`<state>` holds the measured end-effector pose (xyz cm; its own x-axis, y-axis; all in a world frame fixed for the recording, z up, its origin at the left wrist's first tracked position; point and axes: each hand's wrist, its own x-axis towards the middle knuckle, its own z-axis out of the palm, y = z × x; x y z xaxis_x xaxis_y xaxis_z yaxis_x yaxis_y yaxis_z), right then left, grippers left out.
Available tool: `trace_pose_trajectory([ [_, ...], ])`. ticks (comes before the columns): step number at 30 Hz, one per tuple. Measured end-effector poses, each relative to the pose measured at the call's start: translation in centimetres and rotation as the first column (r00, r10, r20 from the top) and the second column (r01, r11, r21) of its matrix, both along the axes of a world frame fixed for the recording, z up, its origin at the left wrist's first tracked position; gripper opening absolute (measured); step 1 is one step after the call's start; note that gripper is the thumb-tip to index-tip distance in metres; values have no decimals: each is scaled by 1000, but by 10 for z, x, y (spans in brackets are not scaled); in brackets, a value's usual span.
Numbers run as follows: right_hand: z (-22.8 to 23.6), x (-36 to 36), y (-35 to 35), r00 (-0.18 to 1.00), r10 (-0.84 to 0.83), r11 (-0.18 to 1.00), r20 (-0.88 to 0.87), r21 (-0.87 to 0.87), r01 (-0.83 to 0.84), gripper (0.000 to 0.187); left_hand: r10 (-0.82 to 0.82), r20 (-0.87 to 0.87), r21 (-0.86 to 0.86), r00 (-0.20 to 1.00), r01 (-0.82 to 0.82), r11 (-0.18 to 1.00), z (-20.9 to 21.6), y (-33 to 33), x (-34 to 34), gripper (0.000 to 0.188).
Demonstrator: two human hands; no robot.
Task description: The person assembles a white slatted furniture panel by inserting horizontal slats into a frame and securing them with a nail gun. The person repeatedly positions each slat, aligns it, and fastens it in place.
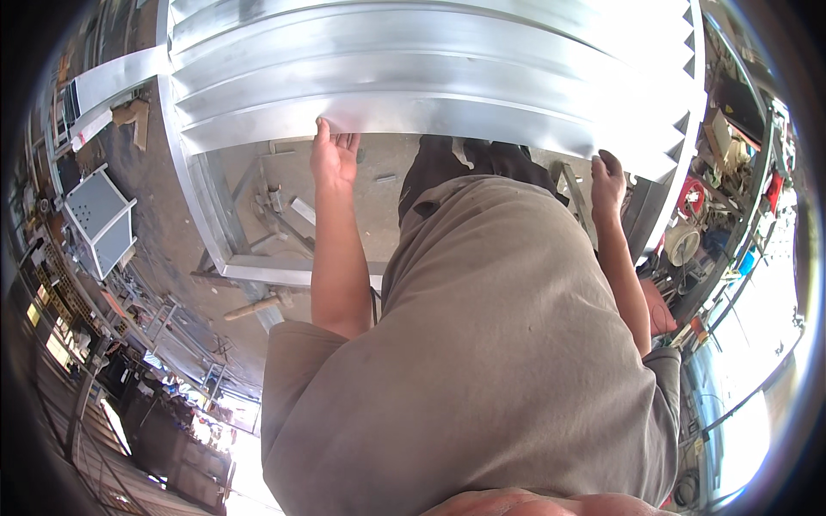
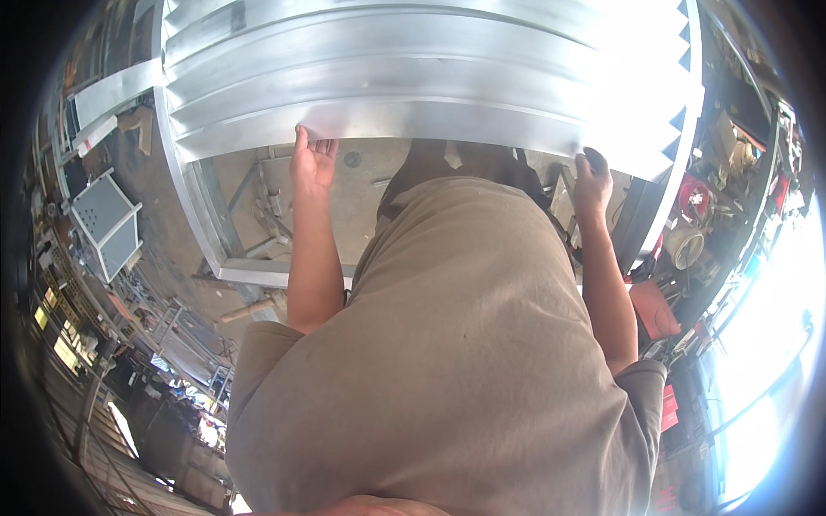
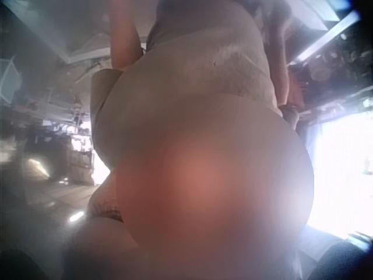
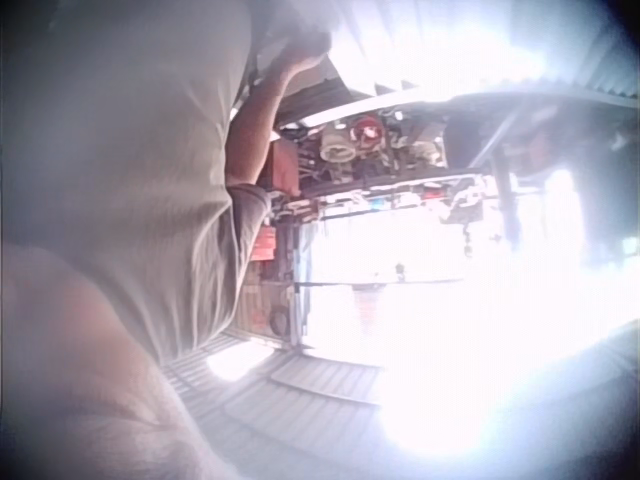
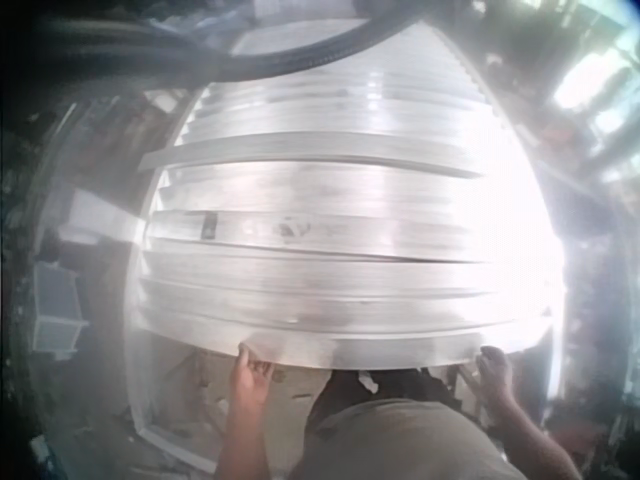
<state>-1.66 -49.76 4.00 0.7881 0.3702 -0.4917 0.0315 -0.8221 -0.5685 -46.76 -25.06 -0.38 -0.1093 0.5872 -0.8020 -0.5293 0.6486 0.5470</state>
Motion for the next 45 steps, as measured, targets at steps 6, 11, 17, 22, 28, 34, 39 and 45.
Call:
trace_pose_trajectory([
  [6, 28, -66, 94, 622, 673, 646, 401, 91, -758, 34, 12, 22, 19, 1000, -12, 1000, 3, -3, -1, 49],
  [11, 23, -127, 173, 422, 823, 393, 381, 155, -906, 35, -17, 22, 38, 1000, 16, 999, 6, -5, -2, 50],
  [17, 9, -160, 215, 366, 917, 372, 160, -5, -928, 39, -42, 35, 42, 998, 41, 998, 9, -4, -4, 50],
  [22, 18, -175, 220, 384, 914, 399, 133, -117, -910, 41, -5, 55, 11, 998, 4, 1000, 9, -4, -7, 44],
  [28, 27, -184, 223, 401, 911, 412, 93, -187, -892, 42, -18, 95, 33, 995, 15, 999, 10, -4, -9, 46],
  [34, 27, -187, 224, 422, 901, 434, 101, -170, -885, 44, -13, 105, 28, 994, 10, 1000, 12, -4, -9, 47],
  [39, 36, -189, 227, 453, 892, 440, 3, -240, -865, 46, -35, 111, 41, 993, 30, 999, 14, -4, -8, 51],
  [45, 36, -191, 226, 452, 888, 460, 84, -198, -866, 42, -13, 79, 3, 997, 13, 1000, 19, -2, -4, 48],
])
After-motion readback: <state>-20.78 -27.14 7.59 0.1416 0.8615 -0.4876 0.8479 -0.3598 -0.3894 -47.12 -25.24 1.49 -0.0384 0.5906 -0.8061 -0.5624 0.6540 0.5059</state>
